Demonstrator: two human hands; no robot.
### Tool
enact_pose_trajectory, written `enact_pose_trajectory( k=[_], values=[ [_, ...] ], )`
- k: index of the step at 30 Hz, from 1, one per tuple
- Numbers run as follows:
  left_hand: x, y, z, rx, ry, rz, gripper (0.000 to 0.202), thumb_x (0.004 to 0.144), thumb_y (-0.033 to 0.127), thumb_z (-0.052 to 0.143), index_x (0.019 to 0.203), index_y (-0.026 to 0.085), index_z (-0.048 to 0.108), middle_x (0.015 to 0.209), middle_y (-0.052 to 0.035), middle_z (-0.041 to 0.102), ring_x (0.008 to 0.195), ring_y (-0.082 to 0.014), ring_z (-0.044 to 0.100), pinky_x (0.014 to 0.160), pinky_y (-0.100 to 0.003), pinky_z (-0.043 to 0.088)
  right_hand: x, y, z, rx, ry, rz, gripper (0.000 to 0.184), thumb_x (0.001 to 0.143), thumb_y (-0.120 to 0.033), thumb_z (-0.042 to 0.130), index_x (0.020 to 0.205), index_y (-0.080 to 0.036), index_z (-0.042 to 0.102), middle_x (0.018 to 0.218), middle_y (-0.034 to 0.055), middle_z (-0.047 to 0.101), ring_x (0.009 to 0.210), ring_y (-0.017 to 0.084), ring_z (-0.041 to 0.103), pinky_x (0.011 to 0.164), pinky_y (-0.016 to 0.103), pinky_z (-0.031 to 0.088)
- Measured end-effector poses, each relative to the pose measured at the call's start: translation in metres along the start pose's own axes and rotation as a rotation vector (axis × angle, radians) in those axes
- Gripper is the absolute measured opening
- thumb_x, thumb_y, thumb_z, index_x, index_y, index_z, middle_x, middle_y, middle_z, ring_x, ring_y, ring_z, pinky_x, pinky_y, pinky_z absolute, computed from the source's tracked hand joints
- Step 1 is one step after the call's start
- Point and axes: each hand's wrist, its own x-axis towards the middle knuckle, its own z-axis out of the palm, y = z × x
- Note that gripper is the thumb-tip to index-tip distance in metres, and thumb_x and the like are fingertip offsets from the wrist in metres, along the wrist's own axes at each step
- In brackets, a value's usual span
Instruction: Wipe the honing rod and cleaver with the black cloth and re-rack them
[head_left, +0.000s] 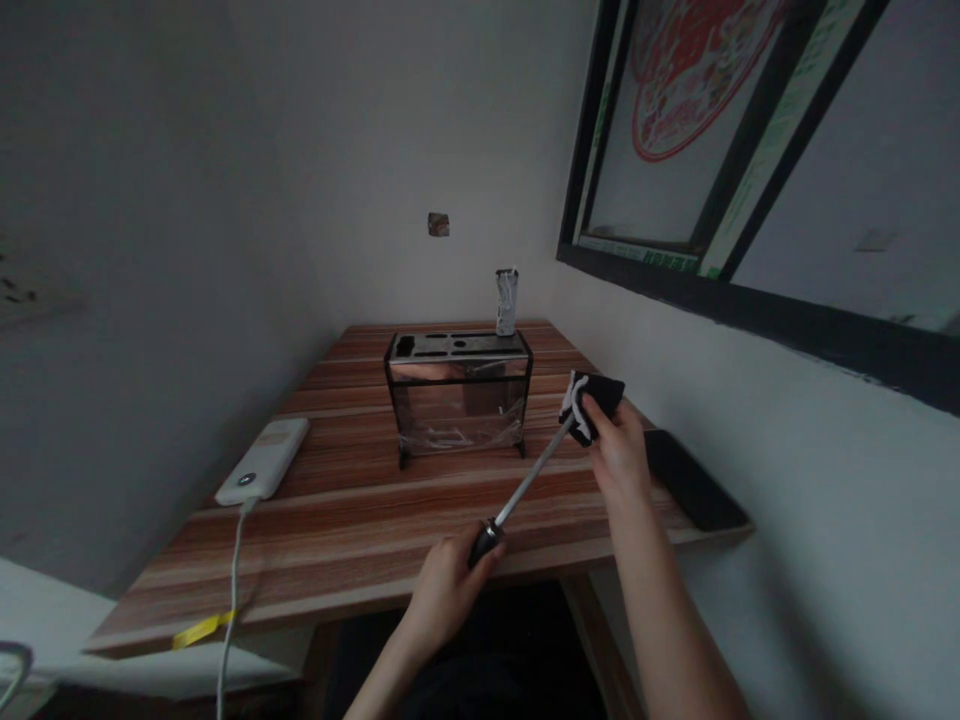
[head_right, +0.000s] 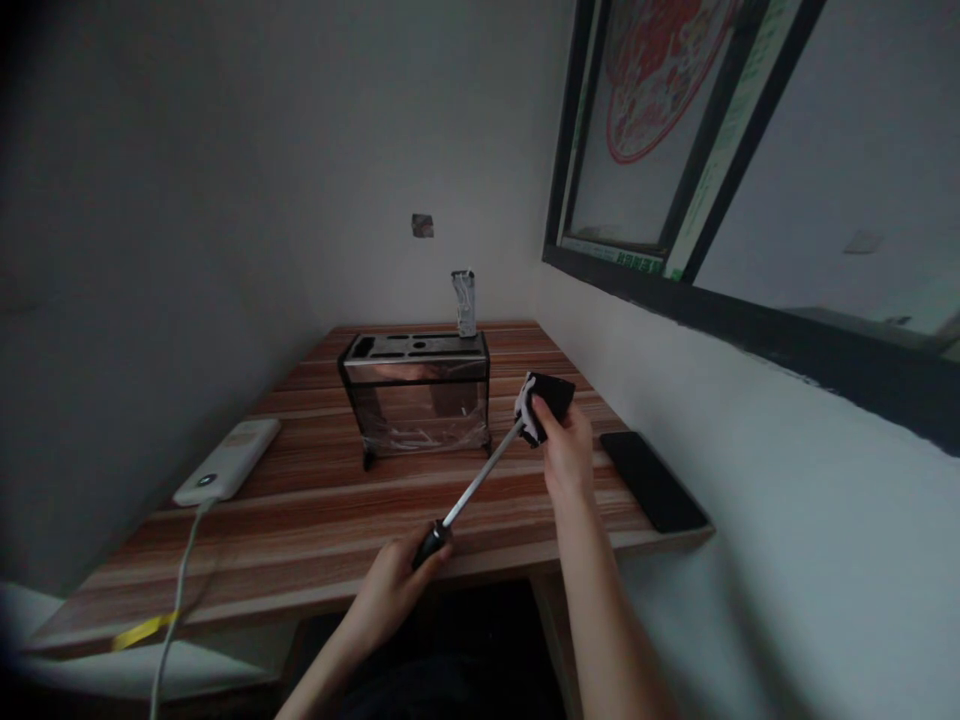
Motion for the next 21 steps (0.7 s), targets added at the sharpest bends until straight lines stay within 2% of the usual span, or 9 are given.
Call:
enact_pose_trajectory(
  k=[5, 8, 11, 15, 18, 21],
  values=[
    [0.001, -0.001, 0.000, -0.011, 0.019, 0.004, 0.025, 0.089, 0.036, 0.046, 0.095, 0.018, 0.062, 0.082, -0.0026, 0.069, 0.078, -0.0197, 0.063, 0.068, -0.023, 0.038, -0.019, 0.016, 0.001, -0.019, -0.031, 0.111, 0.032, 0.050, -0.032, 0.084, 0.075, -0.017, 0.070, 0.069, 0.0006, 0.071, 0.058, 0.013, 0.063, 0.055, 0.024, 0.051],
    [0.003, -0.001, 0.000, -0.032, 0.033, -0.003, 0.027, 0.089, 0.037, 0.045, 0.092, 0.017, 0.062, 0.080, -0.0026, 0.068, 0.076, -0.0194, 0.063, 0.067, -0.023, 0.039, -0.043, 0.032, 0.006, -0.074, -0.135, 0.203, 0.031, 0.055, -0.034, 0.082, 0.077, -0.015, 0.070, 0.068, 0.0024, 0.070, 0.057, 0.014, 0.062, 0.054, 0.024, 0.050],
    [0.005, -0.003, 0.000, -0.058, 0.048, -0.019, 0.030, 0.088, 0.039, 0.045, 0.091, 0.015, 0.062, 0.077, -0.0027, 0.067, 0.072, -0.0190, 0.061, 0.065, -0.023, 0.039, -0.071, 0.047, 0.011, -0.139, -0.182, 0.254, 0.032, 0.056, -0.034, 0.081, 0.079, -0.015, 0.070, 0.070, 0.0028, 0.071, 0.059, 0.015, 0.063, 0.054, 0.024, 0.050],
    [0.006, -0.008, 0.001, -0.154, 0.079, -0.002, 0.026, 0.086, 0.032, 0.045, 0.093, 0.013, 0.062, 0.084, -0.0050, 0.069, 0.077, -0.0198, 0.061, 0.069, -0.024, 0.042, -0.106, 0.057, 0.014, -0.261, -0.324, 0.254, 0.029, 0.063, -0.033, 0.077, 0.085, -0.016, 0.070, 0.079, 0.0046, 0.073, 0.071, 0.020, 0.067, 0.065, 0.029, 0.053],
    [0.005, -0.013, 0.003, -0.155, 0.089, 0.006, 0.022, 0.084, 0.025, 0.045, 0.091, 0.013, 0.062, 0.085, -0.0061, 0.070, 0.078, -0.0206, 0.061, 0.070, -0.024, 0.043, -0.120, 0.058, 0.014, -0.329, -0.309, 0.206, 0.033, 0.064, -0.032, 0.076, 0.093, -0.018, 0.069, 0.086, 0.0060, 0.073, 0.080, 0.023, 0.068, 0.073, 0.033, 0.054],
    [0.004, -0.014, 0.003, -0.146, 0.088, 0.004, 0.024, 0.083, 0.024, 0.045, 0.093, 0.012, 0.062, 0.086, -0.0071, 0.070, 0.081, -0.0218, 0.062, 0.073, -0.025, 0.043, -0.122, 0.057, 0.014, -0.329, -0.300, 0.207, 0.033, 0.065, -0.032, 0.076, 0.094, -0.017, 0.069, 0.086, 0.0061, 0.073, 0.080, 0.024, 0.068, 0.073, 0.033, 0.054]
  ],
)
